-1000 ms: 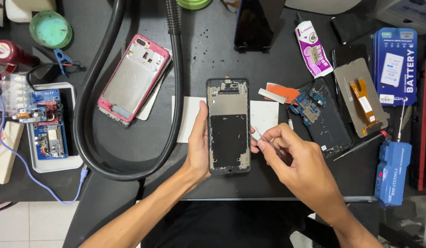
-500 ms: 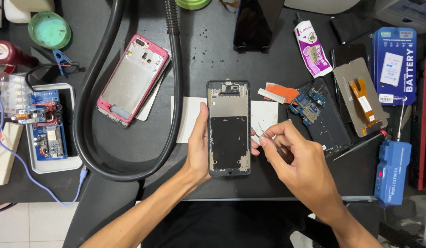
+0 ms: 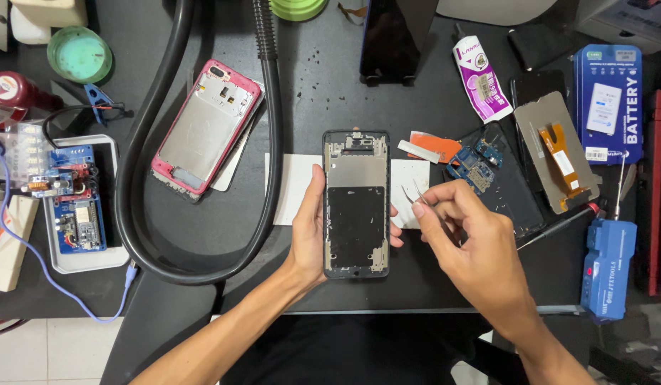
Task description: The person uses a white stylus and a blue electric screwdriver to scrape adhesive residue from the inside of a smartphone chassis. They then use tweezers to remove small debris and place the chassis on a white tile. Finally, they pick up a blue smartphone and position a heat gun over it.
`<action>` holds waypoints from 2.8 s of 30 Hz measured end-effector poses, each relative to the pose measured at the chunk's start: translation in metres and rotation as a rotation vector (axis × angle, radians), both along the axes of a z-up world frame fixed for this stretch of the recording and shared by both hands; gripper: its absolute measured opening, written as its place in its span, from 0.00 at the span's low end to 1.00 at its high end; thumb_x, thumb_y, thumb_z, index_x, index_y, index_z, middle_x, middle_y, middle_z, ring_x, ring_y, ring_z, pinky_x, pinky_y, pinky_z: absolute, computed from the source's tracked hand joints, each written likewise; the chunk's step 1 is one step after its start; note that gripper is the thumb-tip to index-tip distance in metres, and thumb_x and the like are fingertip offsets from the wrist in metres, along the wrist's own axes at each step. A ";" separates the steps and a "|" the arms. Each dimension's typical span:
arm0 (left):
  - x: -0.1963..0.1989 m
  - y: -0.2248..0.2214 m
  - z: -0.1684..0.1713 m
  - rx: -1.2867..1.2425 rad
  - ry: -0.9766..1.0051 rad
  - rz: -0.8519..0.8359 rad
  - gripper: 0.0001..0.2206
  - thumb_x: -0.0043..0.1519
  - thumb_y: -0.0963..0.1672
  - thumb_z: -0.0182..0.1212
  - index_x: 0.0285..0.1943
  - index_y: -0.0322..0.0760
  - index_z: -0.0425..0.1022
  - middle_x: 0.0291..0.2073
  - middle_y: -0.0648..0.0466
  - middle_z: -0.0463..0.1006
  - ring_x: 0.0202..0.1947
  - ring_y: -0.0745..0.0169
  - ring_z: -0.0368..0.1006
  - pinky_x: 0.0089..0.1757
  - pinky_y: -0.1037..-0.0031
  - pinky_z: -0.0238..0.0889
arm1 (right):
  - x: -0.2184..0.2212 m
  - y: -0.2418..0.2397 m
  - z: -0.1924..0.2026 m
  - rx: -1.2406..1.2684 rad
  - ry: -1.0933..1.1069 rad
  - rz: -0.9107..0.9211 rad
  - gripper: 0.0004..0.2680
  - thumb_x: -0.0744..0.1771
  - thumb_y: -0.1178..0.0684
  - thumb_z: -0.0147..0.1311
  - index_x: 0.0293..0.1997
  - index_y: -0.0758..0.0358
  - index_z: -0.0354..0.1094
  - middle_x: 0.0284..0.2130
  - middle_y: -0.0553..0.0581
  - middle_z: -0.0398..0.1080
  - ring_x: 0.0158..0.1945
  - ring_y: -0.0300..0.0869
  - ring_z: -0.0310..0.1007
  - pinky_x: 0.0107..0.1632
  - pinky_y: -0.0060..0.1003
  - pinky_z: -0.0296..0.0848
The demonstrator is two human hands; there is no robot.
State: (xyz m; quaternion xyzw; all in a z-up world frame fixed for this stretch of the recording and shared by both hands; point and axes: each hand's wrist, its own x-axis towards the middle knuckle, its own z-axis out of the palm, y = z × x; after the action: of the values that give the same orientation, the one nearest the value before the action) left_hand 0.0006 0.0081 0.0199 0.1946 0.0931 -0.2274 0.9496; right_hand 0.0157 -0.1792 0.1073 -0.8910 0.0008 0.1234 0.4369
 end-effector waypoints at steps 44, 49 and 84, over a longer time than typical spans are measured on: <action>-0.003 -0.003 0.024 0.684 -0.341 -0.144 0.31 0.70 0.56 0.36 0.78 0.38 0.55 0.46 0.45 0.75 0.40 0.58 0.71 0.44 0.67 0.69 | 0.061 -0.044 -0.038 0.090 -0.321 0.039 0.16 0.69 0.60 0.50 0.66 0.69 0.60 0.34 0.51 0.70 0.36 0.29 0.69 0.40 0.27 0.70; 0.000 0.005 0.070 1.277 -0.691 -0.057 0.29 0.70 0.51 0.41 0.79 0.37 0.56 0.52 0.50 0.72 0.41 0.60 0.68 0.44 0.72 0.65 | 0.082 -0.033 -0.045 0.087 -0.282 -0.024 0.21 0.68 0.63 0.48 0.71 0.64 0.53 0.52 0.63 0.65 0.40 0.44 0.78 0.44 0.36 0.78; -0.019 -0.052 0.067 1.388 -0.771 0.012 0.25 0.75 0.49 0.43 0.80 0.37 0.52 0.71 0.38 0.67 0.67 0.43 0.67 0.58 0.60 0.62 | 0.006 -0.004 -0.042 0.706 -0.358 0.177 0.30 0.74 0.31 0.25 0.76 0.72 0.44 0.75 0.68 0.50 0.80 0.55 0.46 0.78 0.46 0.44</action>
State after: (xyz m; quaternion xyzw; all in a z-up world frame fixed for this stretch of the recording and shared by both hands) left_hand -0.0181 -0.0443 0.0868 0.8065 -0.1209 -0.0290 0.5779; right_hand 0.0214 -0.1830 0.0649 -0.6901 -0.1944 -0.0040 0.6971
